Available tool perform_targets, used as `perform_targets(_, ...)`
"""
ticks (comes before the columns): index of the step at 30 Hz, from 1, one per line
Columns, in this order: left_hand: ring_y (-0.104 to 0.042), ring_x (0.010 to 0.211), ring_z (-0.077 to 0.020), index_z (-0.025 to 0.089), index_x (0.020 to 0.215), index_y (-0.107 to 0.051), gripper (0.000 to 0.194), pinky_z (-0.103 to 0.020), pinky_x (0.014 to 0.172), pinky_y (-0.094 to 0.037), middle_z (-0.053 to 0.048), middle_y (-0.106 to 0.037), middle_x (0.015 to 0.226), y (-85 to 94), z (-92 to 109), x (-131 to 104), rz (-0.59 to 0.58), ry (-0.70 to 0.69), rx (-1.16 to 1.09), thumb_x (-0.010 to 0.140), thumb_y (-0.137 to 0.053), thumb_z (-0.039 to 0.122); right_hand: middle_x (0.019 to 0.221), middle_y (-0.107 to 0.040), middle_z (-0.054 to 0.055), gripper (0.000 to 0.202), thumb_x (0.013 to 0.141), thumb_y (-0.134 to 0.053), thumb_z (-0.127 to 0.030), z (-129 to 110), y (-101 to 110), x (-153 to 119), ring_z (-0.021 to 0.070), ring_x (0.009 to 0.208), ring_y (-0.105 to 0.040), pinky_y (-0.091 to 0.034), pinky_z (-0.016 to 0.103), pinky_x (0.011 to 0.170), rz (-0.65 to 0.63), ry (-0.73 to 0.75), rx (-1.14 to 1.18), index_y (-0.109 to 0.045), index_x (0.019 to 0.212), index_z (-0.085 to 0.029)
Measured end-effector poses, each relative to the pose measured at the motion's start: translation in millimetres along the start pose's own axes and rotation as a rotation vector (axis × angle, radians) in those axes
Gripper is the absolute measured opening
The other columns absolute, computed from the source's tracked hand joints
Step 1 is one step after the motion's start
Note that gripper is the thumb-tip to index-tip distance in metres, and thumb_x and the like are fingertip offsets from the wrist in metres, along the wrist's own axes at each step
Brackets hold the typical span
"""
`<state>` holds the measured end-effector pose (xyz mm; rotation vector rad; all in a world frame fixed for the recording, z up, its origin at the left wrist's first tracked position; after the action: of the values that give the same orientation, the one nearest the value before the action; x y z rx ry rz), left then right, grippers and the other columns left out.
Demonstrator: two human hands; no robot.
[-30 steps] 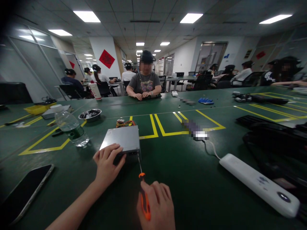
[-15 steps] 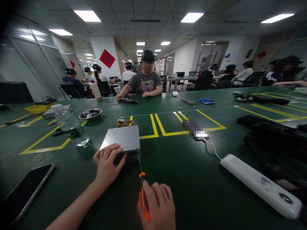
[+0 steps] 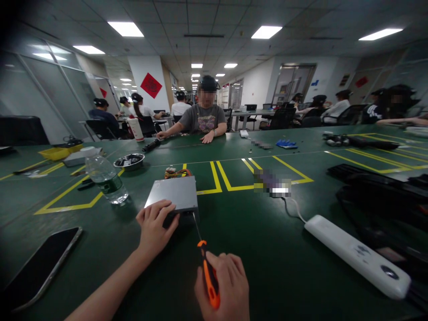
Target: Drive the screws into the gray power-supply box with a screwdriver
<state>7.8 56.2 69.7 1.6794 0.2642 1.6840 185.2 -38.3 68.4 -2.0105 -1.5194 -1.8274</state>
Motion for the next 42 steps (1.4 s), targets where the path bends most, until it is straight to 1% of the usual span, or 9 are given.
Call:
perform_targets(5, -0.053, 0.103, -0.0240, 0.025, 0.100, -0.060, 0.021, -0.041, 0.085, -0.029, -0.006, -0.062, 0.108, -0.9, -1.2, -0.4, -0.006, 0.012, -0.013, 0.079, -0.057, 0.028, 0.078, -0.065, 0.004, 0.019, 0.082, -0.048, -0.017, -18.6, -9.2, 9.4, 0.0178, 0.068, -0.064, -0.050, 0.033, 0.065, 0.003, 0.036, -0.006, -0.053, 0.101, -0.016)
perform_targets(8, -0.053, 0.103, -0.0239, 0.025, 0.100, -0.060, 0.020, -0.041, 0.086, -0.029, -0.006, -0.062, 0.108, -0.9, -0.8, -0.1, -0.014, 0.018, -0.016, 0.080, -0.056, 0.028, 0.076, -0.064, 0.004, 0.018, 0.083, -0.046, -0.015, -24.3, -14.2, 15.7, 0.0181, 0.067, -0.063, -0.050, 0.033, 0.064, 0.012, 0.028, -0.017, -0.053, 0.099, -0.016)
perform_targets(14, -0.053, 0.103, -0.0236, 0.025, 0.099, -0.060, 0.020, -0.041, 0.086, -0.029, -0.006, -0.062, 0.107, 0.0, -0.7, 0.7, -0.014, 0.025, -0.021, 0.080, -0.056, 0.029, 0.076, -0.063, 0.004, 0.018, 0.084, -0.044, -0.017, -24.2, -21.7, 14.8, 0.0176, 0.068, -0.063, -0.050, 0.032, 0.064, -0.018, 0.017, -0.025, -0.053, 0.100, -0.016)
perform_targets(23, -0.052, 0.104, -0.0240, 0.025, 0.100, -0.059, 0.020, -0.042, 0.087, -0.029, -0.006, -0.062, 0.107, -0.4, -1.1, 0.5, -0.019, 0.026, -0.032, 0.080, -0.056, 0.029, 0.079, -0.064, 0.004, 0.019, 0.084, -0.046, -0.017, -21.1, -21.6, 12.4, 0.0182, 0.071, -0.064, -0.050, 0.032, 0.065, -0.021, 0.001, -0.015, -0.052, 0.102, -0.017)
perform_targets(28, -0.053, 0.104, -0.0240, 0.026, 0.100, -0.059, 0.020, -0.042, 0.086, -0.028, -0.006, -0.062, 0.107, -0.5, -1.1, 0.0, -0.010, 0.021, -0.021, 0.079, -0.057, 0.028, 0.077, -0.061, 0.004, 0.015, 0.087, -0.044, -0.018, -15.4, -23.4, 8.7, 0.0164, 0.066, -0.060, -0.049, 0.029, 0.061, -0.016, -0.072, 0.009, -0.053, 0.099, -0.019)
perform_targets(31, -0.052, 0.104, -0.0244, 0.026, 0.099, -0.060, 0.021, -0.042, 0.086, -0.028, -0.006, -0.062, 0.108, -1.3, -1.6, -0.4, -0.015, 0.024, -0.022, 0.079, -0.057, 0.028, 0.076, -0.058, 0.004, 0.018, 0.086, -0.045, -0.016, -18.5, -23.9, 4.7, 0.0148, 0.064, -0.059, -0.047, 0.026, 0.057, -0.033, -0.016, -0.048, -0.058, 0.098, -0.020)
perform_targets(35, -0.052, 0.104, -0.0244, 0.025, 0.100, -0.059, 0.021, -0.042, 0.086, -0.029, -0.006, -0.061, 0.109, -1.5, -1.1, 0.1, -0.028, 0.028, -0.021, 0.079, -0.057, 0.028, 0.082, -0.058, 0.005, 0.025, 0.084, -0.046, -0.010, -24.9, -20.3, 2.6, 0.0144, 0.069, -0.059, -0.048, 0.023, 0.060, -0.029, 0.077, -0.098, -0.061, 0.103, -0.021)
perform_targets(39, -0.053, 0.103, -0.0240, 0.025, 0.098, -0.060, 0.020, -0.042, 0.085, -0.029, -0.006, -0.062, 0.107, 0.3, 0.2, 0.9, -0.019, 0.025, -0.012, 0.079, -0.057, 0.028, 0.080, -0.054, 0.006, 0.019, 0.083, -0.048, -0.019, -28.1, -26.6, 4.4, 0.0157, 0.066, -0.056, -0.048, 0.025, 0.055, -0.090, 0.042, -0.035, -0.058, 0.100, -0.018)
perform_targets(42, -0.053, 0.102, -0.0239, 0.026, 0.099, -0.060, 0.020, -0.041, 0.085, -0.029, -0.006, -0.062, 0.107, -0.1, 0.0, 0.8, -0.021, 0.025, -0.012, 0.079, -0.057, 0.028, 0.085, -0.053, 0.009, 0.026, 0.081, -0.044, -0.020, -31.5, -27.9, 2.8, 0.0187, 0.070, -0.057, -0.050, 0.028, 0.056, -0.057, 0.008, 0.009, -0.055, 0.104, -0.015)
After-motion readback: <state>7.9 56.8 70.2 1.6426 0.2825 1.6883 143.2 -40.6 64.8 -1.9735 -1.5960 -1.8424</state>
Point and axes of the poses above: each hand's wrist, its own x-axis towards the middle knuckle, its own y-axis out of the back of the hand, z = x × y, the point moved 9 cm from there along x, towards the middle knuckle
